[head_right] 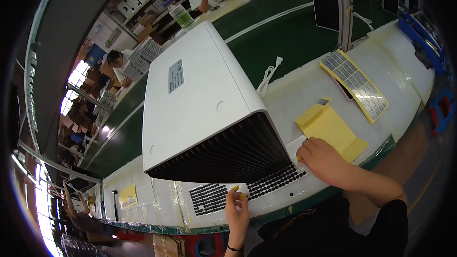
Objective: Applying identification labels and inserting rubber feet into the chassis of computer cases on an assembly line.
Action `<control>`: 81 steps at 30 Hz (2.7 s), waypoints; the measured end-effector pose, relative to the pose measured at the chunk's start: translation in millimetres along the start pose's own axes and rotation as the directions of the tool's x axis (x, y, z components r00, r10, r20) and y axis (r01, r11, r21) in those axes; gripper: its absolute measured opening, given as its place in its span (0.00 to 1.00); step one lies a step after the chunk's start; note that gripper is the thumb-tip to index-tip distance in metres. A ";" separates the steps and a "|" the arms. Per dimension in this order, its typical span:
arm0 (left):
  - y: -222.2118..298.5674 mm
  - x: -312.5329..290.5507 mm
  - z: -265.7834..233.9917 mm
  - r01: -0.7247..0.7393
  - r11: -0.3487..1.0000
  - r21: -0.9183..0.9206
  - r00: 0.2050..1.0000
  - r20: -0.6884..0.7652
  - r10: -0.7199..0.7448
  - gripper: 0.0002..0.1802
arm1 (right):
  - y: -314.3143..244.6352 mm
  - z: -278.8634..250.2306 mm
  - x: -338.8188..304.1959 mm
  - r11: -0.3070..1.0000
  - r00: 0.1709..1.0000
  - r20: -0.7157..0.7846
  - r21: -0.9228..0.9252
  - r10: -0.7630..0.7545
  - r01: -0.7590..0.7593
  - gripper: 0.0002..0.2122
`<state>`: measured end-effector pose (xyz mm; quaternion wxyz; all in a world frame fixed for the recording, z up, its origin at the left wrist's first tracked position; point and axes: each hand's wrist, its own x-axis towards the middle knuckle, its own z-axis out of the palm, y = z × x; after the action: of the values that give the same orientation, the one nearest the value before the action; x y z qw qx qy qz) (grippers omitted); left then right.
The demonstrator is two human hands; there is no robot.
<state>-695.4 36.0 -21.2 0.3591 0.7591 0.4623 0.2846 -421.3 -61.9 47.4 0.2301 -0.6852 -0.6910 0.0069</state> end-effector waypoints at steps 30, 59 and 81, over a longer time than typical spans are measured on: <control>169.1 93.3 -139.3 -0.800 0.595 -0.079 0.495 -0.646 0.580 0.20 | -57.1 -168.6 137.0 0.695 0.546 -0.467 -0.244 -0.695 0.676 0.08; 216.2 116.3 -138.1 -0.801 0.584 0.132 0.547 -0.236 0.803 0.15 | -46.1 -148.2 128.2 0.771 0.580 -0.581 -0.133 -0.570 0.623 0.07; 201.3 83.3 -146.3 -0.631 0.417 0.654 0.250 -0.337 0.908 0.08 | 1.5 -168.0 266.1 0.958 0.956 -0.222 0.171 -0.191 0.231 0.09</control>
<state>-672.9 89.5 234.7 -0.1798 0.7848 0.1544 0.5727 -352.9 139.7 279.2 0.3648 -0.5783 -0.7294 -0.0198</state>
